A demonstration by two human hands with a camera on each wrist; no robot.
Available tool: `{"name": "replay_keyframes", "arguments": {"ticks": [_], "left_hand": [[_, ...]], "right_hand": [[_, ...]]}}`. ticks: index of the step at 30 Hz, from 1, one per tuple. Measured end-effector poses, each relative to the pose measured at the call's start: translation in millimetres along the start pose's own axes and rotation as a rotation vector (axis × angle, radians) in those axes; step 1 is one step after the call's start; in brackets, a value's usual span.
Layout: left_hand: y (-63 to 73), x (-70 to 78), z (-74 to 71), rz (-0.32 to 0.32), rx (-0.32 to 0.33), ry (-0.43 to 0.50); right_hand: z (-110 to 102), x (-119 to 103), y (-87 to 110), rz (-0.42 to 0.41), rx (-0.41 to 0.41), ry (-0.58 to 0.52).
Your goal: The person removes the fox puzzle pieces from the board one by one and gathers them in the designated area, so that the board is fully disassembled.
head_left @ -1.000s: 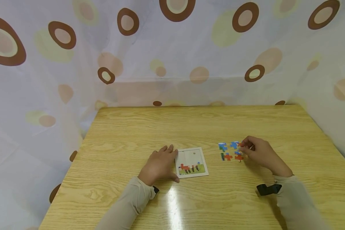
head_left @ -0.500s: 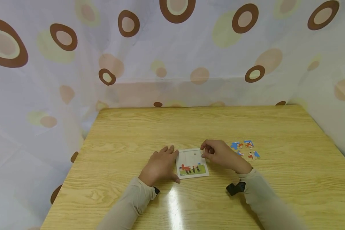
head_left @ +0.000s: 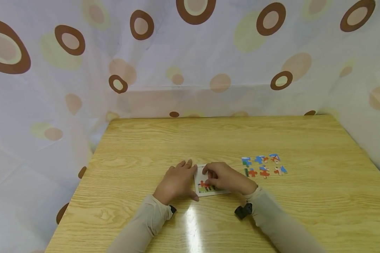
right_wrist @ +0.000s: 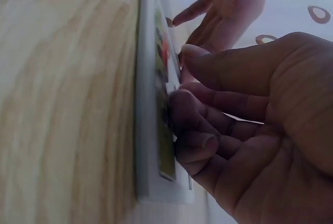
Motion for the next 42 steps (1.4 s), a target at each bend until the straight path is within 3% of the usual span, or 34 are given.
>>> {"name": "replay_keyframes", "arguments": {"ticks": [17,26,42], "left_hand": [[-0.2,1.0,0.0,0.011,0.025,0.008],[-1.5,0.7,-0.6,0.011,0.013,-0.026],[-1.4,-0.4,-2.5,0.008,0.009,-0.001]], "right_hand": [[10,-7,4.2,-0.015,0.019,-0.025],[13,-8,4.0,-0.058,0.014,0.039],[19,-15,6.4,0.046,0.069,0.121]]}}
Point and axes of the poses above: each hand's wrist, its own y-axis away from the middle knuckle, its own z-axis out of the palm, x = y × z, the point moved 5 cm from there along -y, towards the middle knuckle, and after that the axes turned 5 degrees about -y, right-handed, at the moved point
